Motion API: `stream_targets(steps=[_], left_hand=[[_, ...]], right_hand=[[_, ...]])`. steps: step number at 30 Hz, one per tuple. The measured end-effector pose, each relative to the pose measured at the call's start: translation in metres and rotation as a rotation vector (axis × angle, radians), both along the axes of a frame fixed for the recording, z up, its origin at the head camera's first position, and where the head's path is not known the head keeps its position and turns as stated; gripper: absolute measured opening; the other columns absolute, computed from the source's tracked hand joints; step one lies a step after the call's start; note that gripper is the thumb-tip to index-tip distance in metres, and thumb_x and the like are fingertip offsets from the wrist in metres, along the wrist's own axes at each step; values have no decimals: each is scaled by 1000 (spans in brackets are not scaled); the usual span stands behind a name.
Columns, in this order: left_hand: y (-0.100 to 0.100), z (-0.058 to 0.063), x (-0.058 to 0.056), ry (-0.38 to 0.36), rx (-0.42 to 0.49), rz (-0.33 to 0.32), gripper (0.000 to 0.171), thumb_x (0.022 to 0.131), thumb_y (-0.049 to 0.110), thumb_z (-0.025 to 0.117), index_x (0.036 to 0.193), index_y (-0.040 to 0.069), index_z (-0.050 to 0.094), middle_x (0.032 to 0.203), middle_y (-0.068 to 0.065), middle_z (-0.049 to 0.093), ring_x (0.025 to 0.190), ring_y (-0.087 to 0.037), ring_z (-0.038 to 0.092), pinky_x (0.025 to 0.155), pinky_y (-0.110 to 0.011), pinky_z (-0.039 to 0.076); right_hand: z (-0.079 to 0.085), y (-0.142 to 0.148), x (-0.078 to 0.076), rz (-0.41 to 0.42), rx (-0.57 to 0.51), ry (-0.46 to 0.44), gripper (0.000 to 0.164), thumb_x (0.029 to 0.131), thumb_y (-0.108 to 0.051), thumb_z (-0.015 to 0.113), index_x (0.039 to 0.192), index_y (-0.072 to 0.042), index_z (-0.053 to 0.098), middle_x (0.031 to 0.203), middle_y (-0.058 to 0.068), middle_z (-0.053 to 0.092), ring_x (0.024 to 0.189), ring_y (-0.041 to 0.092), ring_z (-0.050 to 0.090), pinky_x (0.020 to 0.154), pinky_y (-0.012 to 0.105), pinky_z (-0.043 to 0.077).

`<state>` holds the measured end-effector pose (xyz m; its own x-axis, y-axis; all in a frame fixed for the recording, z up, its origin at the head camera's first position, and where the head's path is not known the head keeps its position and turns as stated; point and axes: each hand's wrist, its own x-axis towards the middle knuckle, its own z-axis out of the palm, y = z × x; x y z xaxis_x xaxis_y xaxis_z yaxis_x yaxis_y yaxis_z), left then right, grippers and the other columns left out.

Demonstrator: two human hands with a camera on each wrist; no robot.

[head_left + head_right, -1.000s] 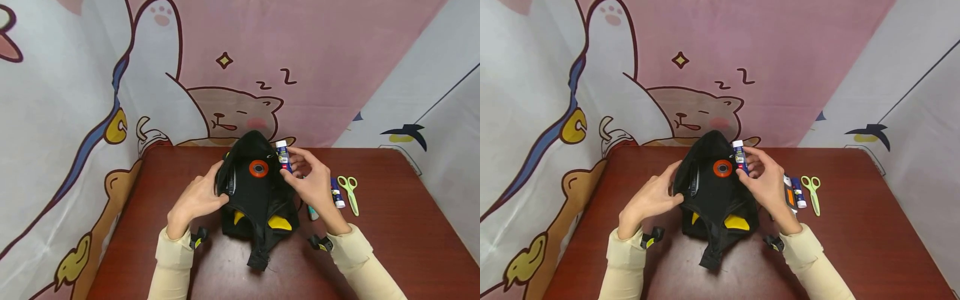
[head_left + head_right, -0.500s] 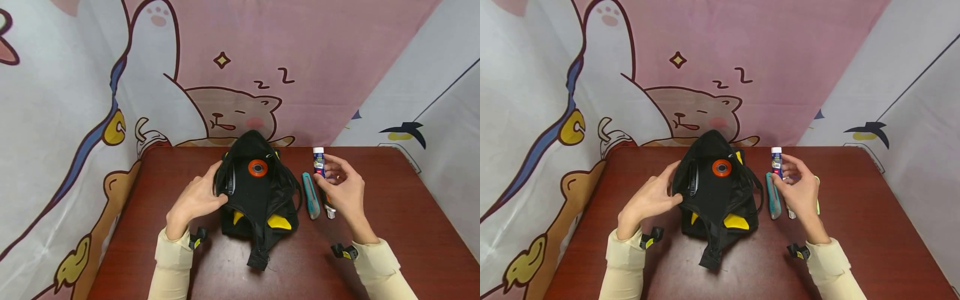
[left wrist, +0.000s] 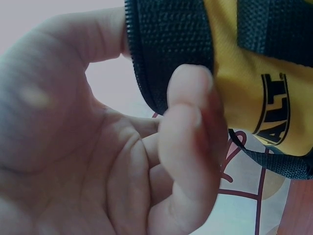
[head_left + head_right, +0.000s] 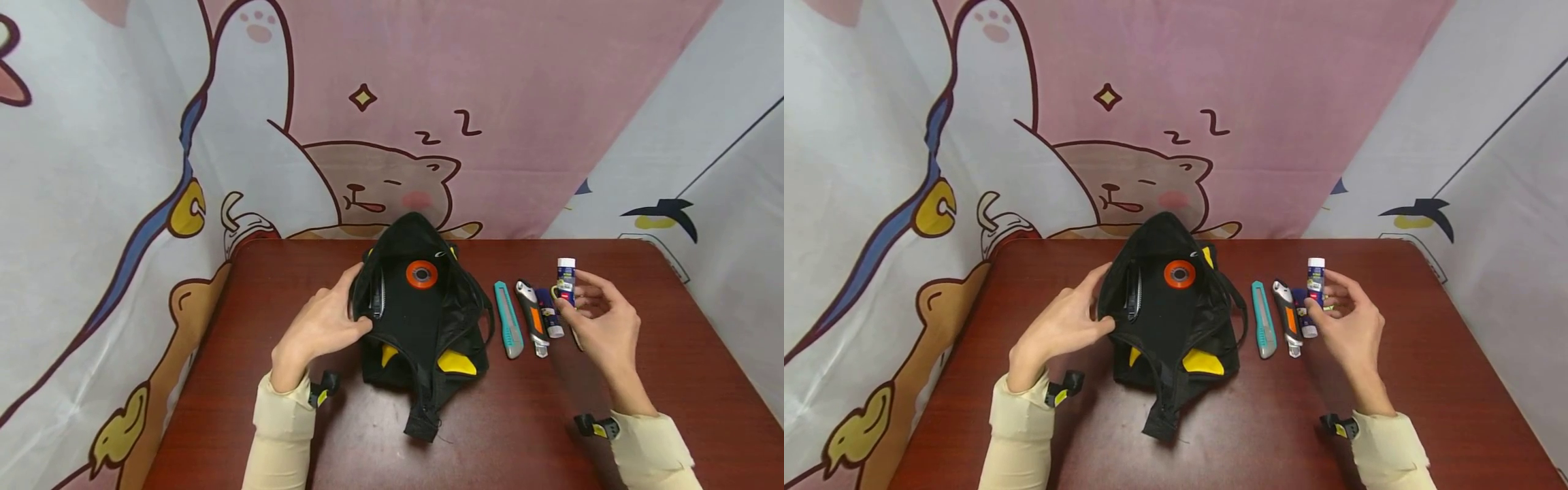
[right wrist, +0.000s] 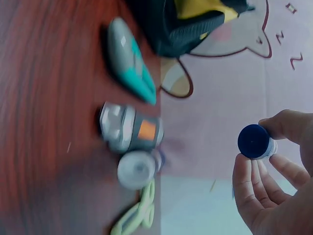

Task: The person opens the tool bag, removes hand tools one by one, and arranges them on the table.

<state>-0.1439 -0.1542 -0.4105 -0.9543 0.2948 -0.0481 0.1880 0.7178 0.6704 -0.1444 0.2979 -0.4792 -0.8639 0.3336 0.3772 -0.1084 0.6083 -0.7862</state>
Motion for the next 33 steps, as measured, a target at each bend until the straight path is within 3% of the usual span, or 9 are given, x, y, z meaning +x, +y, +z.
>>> stream_targets(steps=[5, 13, 19, 25, 33], left_hand=[[0, 0, 0, -4, 5, -4, 94, 89, 17, 74, 173, 19, 33, 69, 3, 57, 62, -18, 56, 66, -39, 46], [0, 0, 1, -16, 13, 1, 93, 91, 17, 73, 174, 18, 31, 68, 2, 56, 60, -17, 55, 64, -38, 45], [0, 0, 1, -11, 10, -2, 94, 90, 18, 73, 174, 18, 32, 68, 3, 57, 60, -17, 56, 65, -39, 46], [0, 0, 0, -1, 6, -3, 94, 89, 17, 73, 174, 18, 32, 68, 2, 58, 61, -17, 57, 66, -38, 47], [-1, 0, 1, -3, 8, -1, 94, 89, 17, 73, 173, 19, 32, 68, 2, 58, 60, -17, 56, 65, -38, 46]], right_hand=[[-5, 17, 3, -70, 26, -64, 60, 87, -1, 90, 144, -10, 73, 98, -15, 65, 79, -7, 61, 73, 3, 48], [-15, 36, 4, -127, 83, -168, 61, 92, -8, 88, 150, -11, 70, 114, 10, 72, 83, -8, 59, 75, 2, 44], [-24, 51, 2, -169, 114, -245, 61, 96, -16, 86, 153, -12, 67, 122, 14, 72, 85, -8, 56, 75, 5, 41], [-34, 67, 0, -160, 171, -305, 58, 98, -16, 84, 152, -5, 65, 125, 23, 73, 81, -12, 49, 72, 7, 39], [-45, 83, -2, -117, 260, -335, 57, 97, -14, 84, 147, 3, 65, 118, 30, 75, 73, -16, 42, 81, 35, 36]])
